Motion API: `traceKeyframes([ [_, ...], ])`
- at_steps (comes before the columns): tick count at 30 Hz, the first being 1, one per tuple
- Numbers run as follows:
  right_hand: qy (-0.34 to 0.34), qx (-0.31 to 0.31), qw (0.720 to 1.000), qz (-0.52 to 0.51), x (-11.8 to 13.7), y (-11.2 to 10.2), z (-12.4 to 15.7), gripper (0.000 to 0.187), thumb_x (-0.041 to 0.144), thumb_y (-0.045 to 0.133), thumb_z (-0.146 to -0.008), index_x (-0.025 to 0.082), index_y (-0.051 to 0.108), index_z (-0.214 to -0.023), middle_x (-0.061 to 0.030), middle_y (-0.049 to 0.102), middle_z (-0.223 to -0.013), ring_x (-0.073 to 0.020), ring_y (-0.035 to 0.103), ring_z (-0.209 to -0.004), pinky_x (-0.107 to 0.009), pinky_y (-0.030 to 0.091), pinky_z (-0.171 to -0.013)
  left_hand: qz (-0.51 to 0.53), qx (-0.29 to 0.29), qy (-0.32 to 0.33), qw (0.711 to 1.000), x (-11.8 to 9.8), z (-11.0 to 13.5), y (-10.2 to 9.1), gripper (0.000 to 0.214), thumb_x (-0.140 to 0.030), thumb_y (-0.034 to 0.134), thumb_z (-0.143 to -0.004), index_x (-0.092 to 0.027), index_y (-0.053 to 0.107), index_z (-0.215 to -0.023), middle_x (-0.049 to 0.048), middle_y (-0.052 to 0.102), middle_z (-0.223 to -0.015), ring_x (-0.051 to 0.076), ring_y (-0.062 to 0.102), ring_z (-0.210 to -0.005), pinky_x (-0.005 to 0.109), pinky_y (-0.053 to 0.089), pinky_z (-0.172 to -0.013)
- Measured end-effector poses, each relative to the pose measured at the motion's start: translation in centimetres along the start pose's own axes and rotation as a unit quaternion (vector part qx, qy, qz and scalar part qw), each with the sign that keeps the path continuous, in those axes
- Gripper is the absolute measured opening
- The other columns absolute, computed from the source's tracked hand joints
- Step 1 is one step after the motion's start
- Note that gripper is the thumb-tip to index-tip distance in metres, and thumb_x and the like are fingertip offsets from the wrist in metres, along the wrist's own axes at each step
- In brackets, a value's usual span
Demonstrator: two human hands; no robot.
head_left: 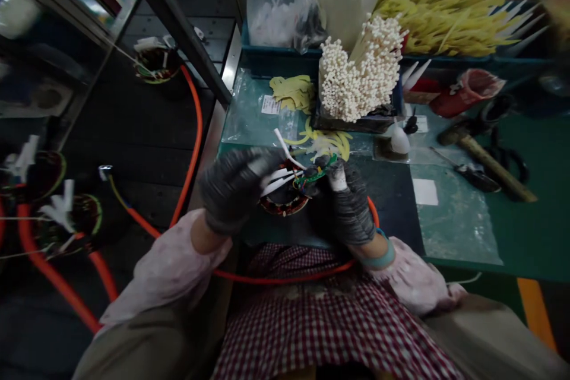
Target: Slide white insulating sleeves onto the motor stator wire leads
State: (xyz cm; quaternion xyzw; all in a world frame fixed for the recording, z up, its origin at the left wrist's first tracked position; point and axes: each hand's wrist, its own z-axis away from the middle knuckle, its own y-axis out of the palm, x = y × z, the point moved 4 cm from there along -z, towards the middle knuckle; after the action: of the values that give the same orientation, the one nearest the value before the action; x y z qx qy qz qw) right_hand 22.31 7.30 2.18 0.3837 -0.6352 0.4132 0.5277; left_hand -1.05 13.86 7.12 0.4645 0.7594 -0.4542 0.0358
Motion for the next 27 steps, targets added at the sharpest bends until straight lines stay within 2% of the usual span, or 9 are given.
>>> traceKeyframes([
  [2, -0.008, 0.000, 1.000, 0.003, 0.8, 0.2, 0.1, 0.056, 0.077, 0.056, -0.116, 0.028, 0.080, -0.103, -0.0041, 0.085, -0.096, -0.0248, 0.079, -0.090, -0.045, 0.070, -0.092, 0.015, 0.026, 0.037, 0.999, -3.3, 1.2, 0.4, 0.030, -0.028, 0.072, -0.115, -0.041, 0.086, -0.138, -0.0025, 0.090, -0.128, 0.023, 0.088, -0.110, 0.034, 0.072, -0.096],
  [4, -0.026, -0.004, 1.000, 0.016, 1.7, 0.1, 0.2, 0.058, 0.079, 0.056, -0.115, 0.028, 0.080, -0.101, -0.0033, 0.085, -0.094, -0.0246, 0.078, -0.090, -0.044, 0.069, -0.090, 0.022, 0.043, 0.078, 0.996, -4.8, 1.8, 1.0, 0.036, -0.019, 0.070, -0.114, -0.039, 0.087, -0.139, -0.0018, 0.091, -0.127, 0.021, 0.089, -0.109, 0.031, 0.073, -0.094],
  [9, -0.066, -0.010, 0.998, 0.020, 2.4, -0.5, 0.8, 0.052, 0.078, 0.063, -0.113, 0.030, 0.083, -0.109, -0.0030, 0.089, -0.103, -0.0255, 0.083, -0.095, -0.044, 0.071, -0.088, 0.002, 0.058, 0.145, 0.988, -4.9, 2.2, 1.4, 0.031, -0.018, 0.071, -0.113, -0.029, 0.085, -0.139, 0.0045, 0.089, -0.137, 0.024, 0.087, -0.126, 0.035, 0.073, -0.110],
  [13, -0.100, 0.018, 0.995, -0.024, 2.8, -0.8, 1.8, 0.037, 0.067, 0.073, -0.112, 0.031, 0.083, -0.114, -0.0006, 0.090, -0.103, -0.0241, 0.085, -0.091, -0.041, 0.072, -0.084, 0.019, 0.059, 0.137, 0.989, -6.0, 2.0, 0.5, 0.021, -0.021, 0.071, -0.115, -0.025, 0.085, -0.130, 0.0038, 0.091, -0.129, 0.021, 0.089, -0.116, 0.030, 0.074, -0.102],
  [17, -0.122, 0.120, 0.984, -0.043, 3.3, -0.5, 2.3, 0.019, 0.054, 0.075, -0.114, 0.037, 0.081, -0.118, 0.0012, 0.088, -0.103, -0.0248, 0.085, -0.092, -0.042, 0.074, -0.086, 0.088, 0.087, -0.034, 0.992, -5.9, 1.6, 0.5, 0.018, -0.045, 0.083, -0.108, -0.029, 0.088, -0.112, 0.0023, 0.091, -0.098, 0.023, 0.087, -0.079, 0.033, 0.074, -0.070],
  [19, -0.139, 0.174, 0.974, -0.027, 3.2, -0.2, 2.4, 0.019, 0.056, 0.075, -0.113, 0.038, 0.081, -0.115, 0.0002, 0.087, -0.104, -0.0279, 0.085, -0.095, -0.048, 0.075, -0.090, 0.112, 0.093, -0.121, 0.982, -4.8, 1.6, 0.6, 0.030, -0.059, 0.082, -0.106, -0.029, 0.086, -0.100, 0.0019, 0.088, -0.088, 0.024, 0.083, -0.071, 0.037, 0.072, -0.064],
  [21, -0.153, 0.201, 0.967, -0.011, 2.8, 0.1, 2.2, 0.022, 0.059, 0.074, -0.112, 0.039, 0.082, -0.113, -0.0006, 0.086, -0.103, -0.0296, 0.085, -0.096, -0.051, 0.075, -0.092, 0.105, 0.080, -0.153, 0.979, -3.4, 1.7, 0.1, 0.039, -0.067, 0.078, -0.106, -0.029, 0.082, -0.097, 0.0021, 0.086, -0.087, 0.024, 0.082, -0.073, 0.040, 0.072, -0.068],
  [24, -0.137, 0.185, 0.973, -0.016, 2.3, -0.2, 1.3, 0.028, 0.062, 0.069, -0.115, 0.038, 0.083, -0.118, -0.0005, 0.087, -0.104, -0.0283, 0.085, -0.093, -0.049, 0.074, -0.090, 0.057, 0.095, -0.168, 0.979, -0.9, 1.6, -0.7, 0.059, -0.081, 0.084, -0.094, -0.029, 0.081, -0.122, 0.0071, 0.087, -0.108, 0.031, 0.086, -0.094, 0.050, 0.075, -0.084],
  [27, -0.099, 0.159, 0.982, 0.002, 2.4, -0.8, 0.1, 0.042, 0.072, 0.064, -0.114, 0.036, 0.085, -0.118, -0.0025, 0.087, -0.101, -0.0287, 0.084, -0.092, -0.048, 0.074, -0.091, 0.008, 0.235, -0.204, 0.950, 1.3, 1.2, 0.4, 0.107, -0.085, 0.095, -0.079, -0.023, 0.067, -0.161, 0.0162, 0.085, -0.133, 0.043, 0.084, -0.119, 0.060, 0.071, -0.103],
])
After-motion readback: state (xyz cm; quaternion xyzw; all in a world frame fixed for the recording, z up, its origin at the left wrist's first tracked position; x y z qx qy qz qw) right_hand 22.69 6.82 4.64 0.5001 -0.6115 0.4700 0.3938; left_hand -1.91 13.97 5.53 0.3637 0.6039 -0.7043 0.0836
